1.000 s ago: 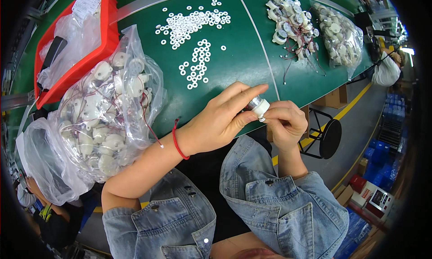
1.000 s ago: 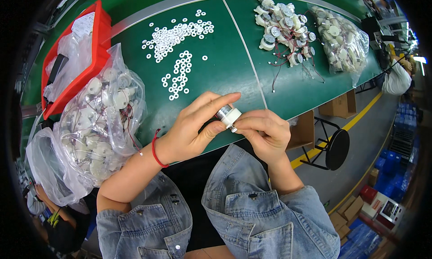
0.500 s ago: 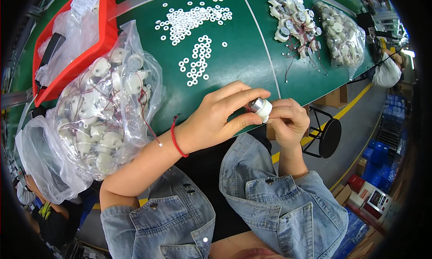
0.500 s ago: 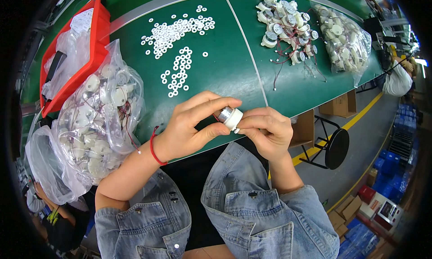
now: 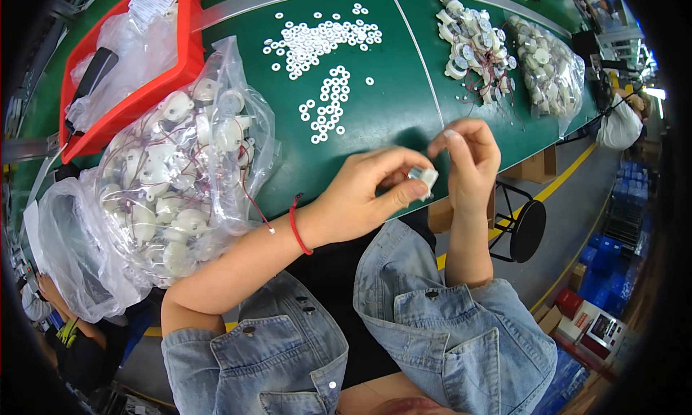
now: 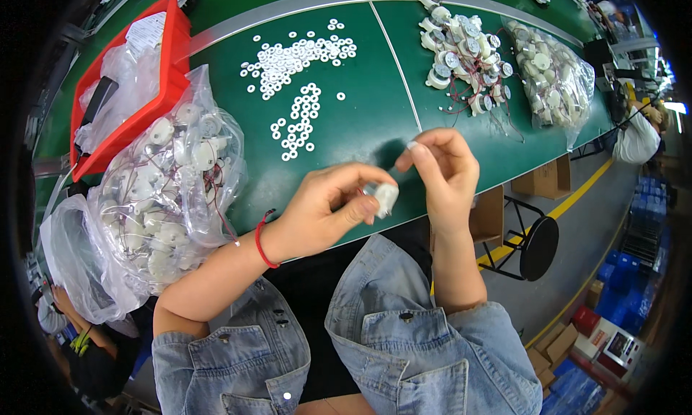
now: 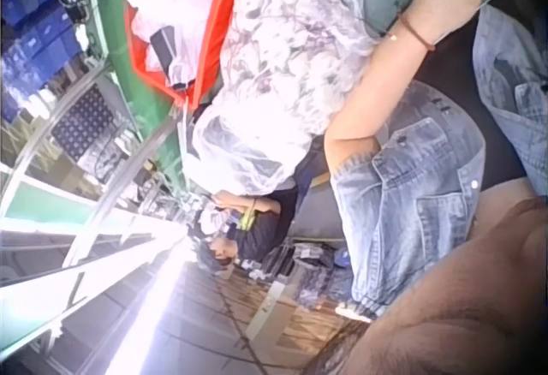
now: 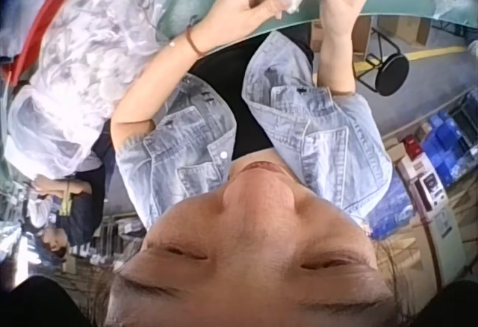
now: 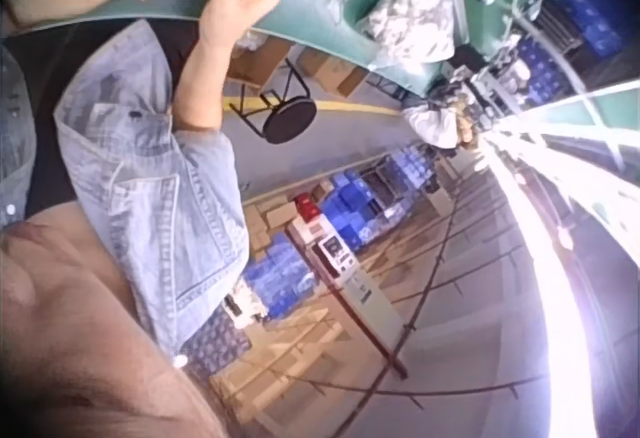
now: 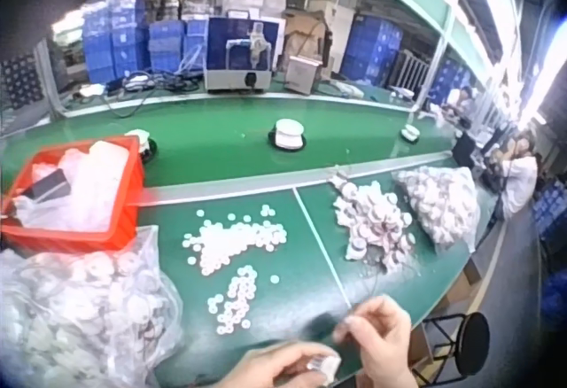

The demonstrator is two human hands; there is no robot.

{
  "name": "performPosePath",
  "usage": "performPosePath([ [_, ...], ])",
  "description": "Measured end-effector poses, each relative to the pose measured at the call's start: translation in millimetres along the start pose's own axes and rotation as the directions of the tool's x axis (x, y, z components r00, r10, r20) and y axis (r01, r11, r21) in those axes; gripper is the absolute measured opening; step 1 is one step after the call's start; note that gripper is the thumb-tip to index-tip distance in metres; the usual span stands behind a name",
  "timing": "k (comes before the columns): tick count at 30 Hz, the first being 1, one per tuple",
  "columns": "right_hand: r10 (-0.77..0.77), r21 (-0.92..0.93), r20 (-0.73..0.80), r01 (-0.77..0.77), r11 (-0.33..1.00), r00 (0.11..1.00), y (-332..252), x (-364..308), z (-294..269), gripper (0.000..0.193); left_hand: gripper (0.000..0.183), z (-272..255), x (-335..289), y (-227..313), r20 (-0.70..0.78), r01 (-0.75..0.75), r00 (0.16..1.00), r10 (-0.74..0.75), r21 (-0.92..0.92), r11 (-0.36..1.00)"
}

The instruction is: The person sits at a green assembly table and repeatedly picks up small white cylindrical electronic components. They insert small white washers into the components by hand, then place the finished units into a clear plastic bag.

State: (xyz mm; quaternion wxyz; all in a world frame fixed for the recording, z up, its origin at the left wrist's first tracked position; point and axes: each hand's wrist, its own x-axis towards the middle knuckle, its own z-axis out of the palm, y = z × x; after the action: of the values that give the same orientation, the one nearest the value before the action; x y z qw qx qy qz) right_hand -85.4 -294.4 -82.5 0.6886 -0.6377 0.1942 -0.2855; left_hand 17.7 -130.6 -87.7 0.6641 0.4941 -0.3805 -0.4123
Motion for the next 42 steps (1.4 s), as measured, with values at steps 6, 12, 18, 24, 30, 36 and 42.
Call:
performPosePath([
  [6, -0.475, -0.727, 0.496, 0.647, 0.231, 0.727, 24.6, 31.8, 22.7, 0.017, 0.023, 4.1, -1.8, -3.0, 0.16, 0.017, 0.987, -0.022, 0.027, 0.999],
  [12, -0.446, -0.716, 0.548, 0.673, 0.188, 0.708, 21.3, 25.1, 20.5, 0.017, 0.023, 3.0, -1.0, 1.1, 0.178, 0.18, 0.972, -0.154, -0.137, 0.974],
  [18, 0.001, -0.374, 0.088, 0.033, 0.927, 0.996, 1.4, 10.5, -2.8, 0.013, 0.049, 0.0, 0.2, -10.0, 0.143, 0.272, 0.962, -0.231, -0.458, 0.846],
  [24, -0.019, -0.15, 0.478, 0.103, 0.983, 0.878, -14.3, 0.2, 4.6, 0.057, 0.06, -3.0, -0.5, -10.8, 0.143, 0.32, 0.947, -0.289, -0.529, 0.786],
  [30, 0.022, -0.131, 0.403, 0.034, 0.991, 0.915, -11.0, -16.6, 17.1, 0.06, 0.058, -2.1, -0.1, -11.7, 0.102, 0.271, 0.961, -0.258, -0.538, 0.798],
  [36, -0.009, -0.208, 0.308, 0.077, 0.975, 0.951, -9.9, -19.7, 16.8, 0.053, 0.049, 1.0, 0.1, -7.9, 0.066, 0.286, 0.953, -0.294, -0.504, 0.815],
  [42, -0.083, -0.298, 0.222, 0.149, 0.943, 0.972, -11.0, -17.6, 21.7, 0.048, 0.036, -1.1, 2.1, -5.2, 0.048, 0.256, 0.965, -0.259, -0.397, 0.881],
])
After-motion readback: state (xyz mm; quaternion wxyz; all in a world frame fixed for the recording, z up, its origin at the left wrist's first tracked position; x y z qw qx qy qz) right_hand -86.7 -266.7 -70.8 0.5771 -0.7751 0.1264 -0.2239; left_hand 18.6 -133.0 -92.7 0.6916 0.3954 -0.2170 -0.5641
